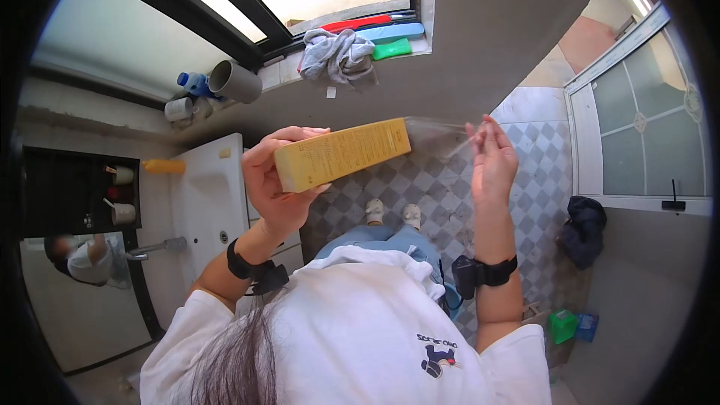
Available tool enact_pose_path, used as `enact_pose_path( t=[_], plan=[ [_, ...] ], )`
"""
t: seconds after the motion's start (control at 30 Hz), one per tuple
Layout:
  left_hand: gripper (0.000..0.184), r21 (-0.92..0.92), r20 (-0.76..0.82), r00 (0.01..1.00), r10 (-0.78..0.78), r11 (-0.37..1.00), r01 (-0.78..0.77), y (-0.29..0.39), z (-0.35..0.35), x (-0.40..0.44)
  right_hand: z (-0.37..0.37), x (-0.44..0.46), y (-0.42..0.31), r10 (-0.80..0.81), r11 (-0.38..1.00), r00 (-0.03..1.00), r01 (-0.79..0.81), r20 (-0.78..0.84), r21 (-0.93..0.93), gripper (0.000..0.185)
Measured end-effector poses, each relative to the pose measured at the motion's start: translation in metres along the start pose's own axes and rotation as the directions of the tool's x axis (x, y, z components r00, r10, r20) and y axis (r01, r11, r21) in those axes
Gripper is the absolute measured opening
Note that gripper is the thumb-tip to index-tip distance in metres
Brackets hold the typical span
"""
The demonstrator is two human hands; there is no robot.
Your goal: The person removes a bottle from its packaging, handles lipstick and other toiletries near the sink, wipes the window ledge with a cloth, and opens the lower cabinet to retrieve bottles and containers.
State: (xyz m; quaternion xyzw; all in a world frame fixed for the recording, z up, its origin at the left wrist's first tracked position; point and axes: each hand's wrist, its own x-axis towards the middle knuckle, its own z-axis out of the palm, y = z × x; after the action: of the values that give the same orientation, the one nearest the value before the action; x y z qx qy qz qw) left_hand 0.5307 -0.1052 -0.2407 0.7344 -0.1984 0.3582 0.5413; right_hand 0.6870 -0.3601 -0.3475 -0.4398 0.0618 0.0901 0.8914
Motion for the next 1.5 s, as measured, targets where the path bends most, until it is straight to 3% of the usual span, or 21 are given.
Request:
enact_pose_path(
  t=[0.17,0.3,0.4,0.5,0.53,0.57,0.6,0.67,0.73,0.77,0.8,0.87,0.93,1.0,1.07,1.1,1.2,1.23,1.27,1.4,1.5],
  plan=[
    [0.059,-0.155,-0.119,0.963,-0.242,0.963,0.223,0.006,-0.006,-0.006,0.001,0.009,-0.013,-0.076,0.985,0.988,0.054,-0.133,-0.165,0.024],
    [0.049,-0.006,-0.267,0.914,-0.306,0.949,0.316,0.006,-0.01,-0.006,-0.024,0.002,0.02,0.076,0.983,0.994,-0.088,-0.079,-0.159,0.022],
    [0.032,-0.417,-0.586,0.636,-0.501,0.86,0.293,0.003,-0.029,0.018,-0.055,-0.027,0.043,0.251,0.942,0.965,-0.227,0.07,-0.247,0.022],
    [0.032,-0.46,-0.559,0.616,-0.555,0.825,0.327,0.003,-0.045,0.023,-0.076,-0.044,0.061,0.595,0.641,0.804,-0.468,0.008,-0.608,0.026],
    [0.031,-0.536,-0.483,0.621,-0.617,0.769,0.348,0.002,-0.045,0.02,-0.107,-0.035,0.08,0.269,0.438,0.949,0.032,0.164,-0.899,0.031],
    [0.031,-0.607,-0.399,0.625,-0.671,0.704,0.367,0.001,-0.043,0.017,-0.104,-0.033,0.079,0.008,-0.012,0.892,0.451,0.451,-0.892,0.037],
    [0.031,-0.61,-0.397,0.626,-0.671,0.703,0.367,0.0,-0.039,0.012,-0.104,-0.028,0.072,-0.08,-0.19,0.9,0.408,0.428,-0.893,0.04],
    [0.031,-0.584,-0.308,0.705,-0.639,0.712,0.389,0.0,-0.024,0.0,-0.034,-0.023,0.031,-0.143,0.004,0.912,0.388,0.383,-0.922,0.046],
    [0.034,-0.584,-0.278,0.72,-0.636,0.707,0.399,0.005,-0.01,-0.007,0.038,-0.04,-0.005,0.07,0.688,0.922,0.231,0.38,-0.688,0.052],
    [0.037,-0.557,-0.241,0.744,-0.623,0.717,0.419,0.009,-0.001,-0.007,0.062,-0.053,-0.015,0.234,0.929,0.851,-0.054,0.47,-0.365,0.054],
    [0.039,-0.532,-0.206,0.769,-0.605,0.729,0.43,0.012,0.007,-0.008,0.081,-0.062,-0.021,0.306,0.924,0.731,-0.383,0.61,-0.004,0.056],
    [0.048,-0.502,-0.167,0.82,-0.547,0.764,0.407,0.01,0.016,-0.013,0.103,-0.069,-0.022,0.286,0.954,0.794,-0.289,0.536,-0.08,0.06],
    [0.044,-0.182,-0.028,0.932,-0.36,0.919,0.35,0.004,0.01,-0.019,0.11,-0.07,-0.028,0.266,0.963,0.837,-0.214,0.479,-0.161,0.065],
    [0.05,-0.185,-0.001,0.9,-0.435,0.885,0.428,0.004,0.001,-0.022,0.11,-0.069,-0.037,0.032,0.843,0.811,0.291,0.584,-0.452,0.07],
    [0.058,0.269,0.19,0.784,-0.591,0.8,0.537,0.013,-0.005,-0.018,0.118,-0.081,-0.045,-0.008,0.758,0.778,0.415,0.628,-0.504,0.071],
    [0.066,0.542,0.204,0.875,-0.438,0.796,0.272,0.008,-0.005,-0.021,0.12,-0.087,-0.046,-0.045,0.65,0.738,0.533,0.673,-0.541,0.071],
    [0.066,0.534,0.176,0.925,-0.337,0.822,0.198,0.012,0.007,-0.015,0.121,-0.092,-0.037,-0.044,0.523,0.581,0.707,0.813,-0.476,0.068],
    [0.067,0.352,0.126,0.849,-0.513,0.824,0.445,0.015,0.012,-0.014,0.121,-0.093,-0.035,-0.04,0.526,0.577,0.706,0.816,-0.474,0.068],
    [0.067,0.354,0.119,0.847,-0.518,0.819,0.451,0.015,0.014,-0.017,0.119,-0.096,-0.033,-0.03,0.626,0.624,0.621,0.781,-0.472,0.065],
    [0.069,0.435,0.13,0.894,-0.428,0.835,0.337,0.009,0.009,-0.016,0.109,-0.092,-0.043,0.107,0.821,0.651,0.369,0.752,-0.436,0.052],
    [0.075,0.522,0.187,0.904,-0.385,0.818,0.24,0.01,0.006,-0.016,0.104,-0.087,-0.051,0.15,0.74,0.648,0.427,0.746,-0.52,0.043]
  ],
)
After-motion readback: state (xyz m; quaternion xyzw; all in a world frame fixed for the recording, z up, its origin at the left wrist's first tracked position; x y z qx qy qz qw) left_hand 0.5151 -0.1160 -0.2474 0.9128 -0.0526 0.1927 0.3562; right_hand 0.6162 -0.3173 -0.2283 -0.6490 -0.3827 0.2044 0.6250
